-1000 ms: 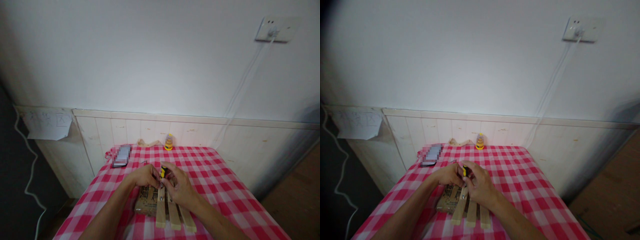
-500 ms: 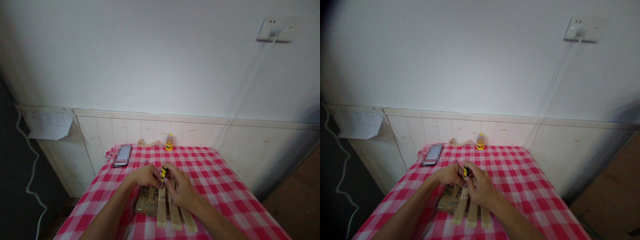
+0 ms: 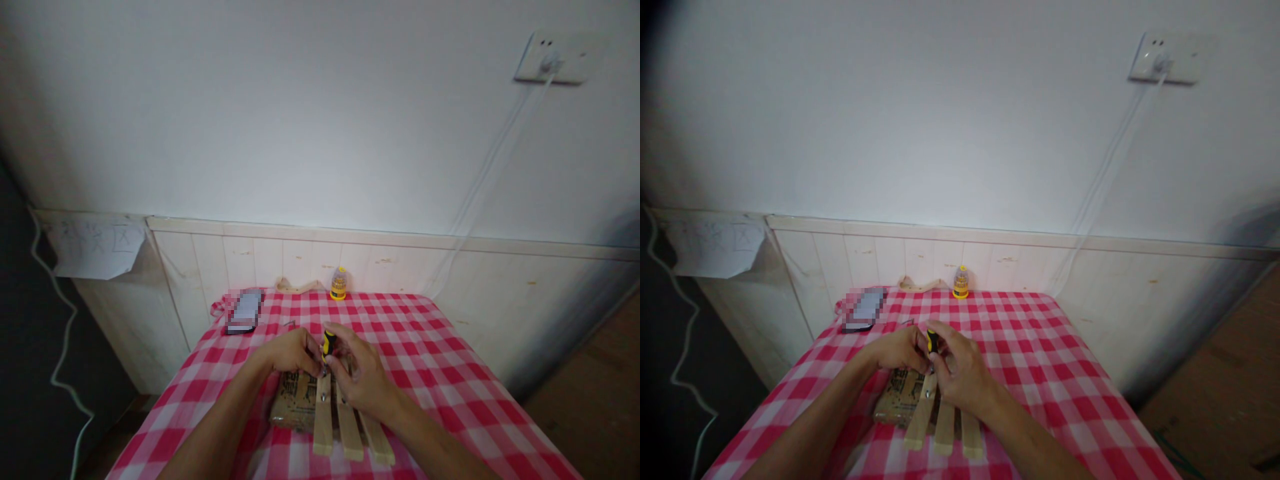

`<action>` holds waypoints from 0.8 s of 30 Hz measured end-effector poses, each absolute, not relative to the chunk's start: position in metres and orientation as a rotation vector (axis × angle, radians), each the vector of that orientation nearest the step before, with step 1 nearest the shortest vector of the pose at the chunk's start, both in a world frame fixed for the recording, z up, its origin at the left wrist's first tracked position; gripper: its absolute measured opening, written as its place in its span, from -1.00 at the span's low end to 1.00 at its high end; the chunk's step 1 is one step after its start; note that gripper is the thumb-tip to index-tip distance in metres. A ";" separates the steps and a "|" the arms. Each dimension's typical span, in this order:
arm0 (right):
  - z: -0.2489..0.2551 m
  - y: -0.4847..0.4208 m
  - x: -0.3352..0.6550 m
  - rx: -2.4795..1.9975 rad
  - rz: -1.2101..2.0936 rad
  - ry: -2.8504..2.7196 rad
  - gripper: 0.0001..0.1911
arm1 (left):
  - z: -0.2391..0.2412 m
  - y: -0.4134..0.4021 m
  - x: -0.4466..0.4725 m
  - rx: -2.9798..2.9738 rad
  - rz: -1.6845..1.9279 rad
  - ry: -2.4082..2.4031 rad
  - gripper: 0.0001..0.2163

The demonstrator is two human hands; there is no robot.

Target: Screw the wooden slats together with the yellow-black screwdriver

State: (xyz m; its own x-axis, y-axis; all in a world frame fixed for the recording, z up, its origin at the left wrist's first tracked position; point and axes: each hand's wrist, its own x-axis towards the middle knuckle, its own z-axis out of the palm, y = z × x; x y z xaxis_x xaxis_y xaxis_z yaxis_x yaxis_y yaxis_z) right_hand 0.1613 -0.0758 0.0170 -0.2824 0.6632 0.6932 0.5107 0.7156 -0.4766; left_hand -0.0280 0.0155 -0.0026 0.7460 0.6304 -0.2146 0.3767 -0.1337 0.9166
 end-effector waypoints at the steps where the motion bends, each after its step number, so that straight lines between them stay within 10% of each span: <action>1: 0.017 -0.076 0.161 -0.901 0.198 -1.951 -0.42 | -0.002 0.015 -0.028 1.756 0.258 0.804 -0.76; 24: 0.013 -0.073 0.161 -0.843 0.193 -1.954 -0.38 | -0.003 0.016 -0.028 1.759 0.270 0.800 -0.69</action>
State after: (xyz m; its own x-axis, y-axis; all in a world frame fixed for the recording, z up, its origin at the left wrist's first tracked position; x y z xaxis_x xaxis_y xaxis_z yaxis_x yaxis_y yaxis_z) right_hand 0.1609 -0.0731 0.0128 -0.2969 0.6305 0.7172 0.4780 0.7483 -0.4600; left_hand -0.0280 0.0163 -0.0027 0.7434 0.6351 -0.2099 0.3784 -0.1405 0.9149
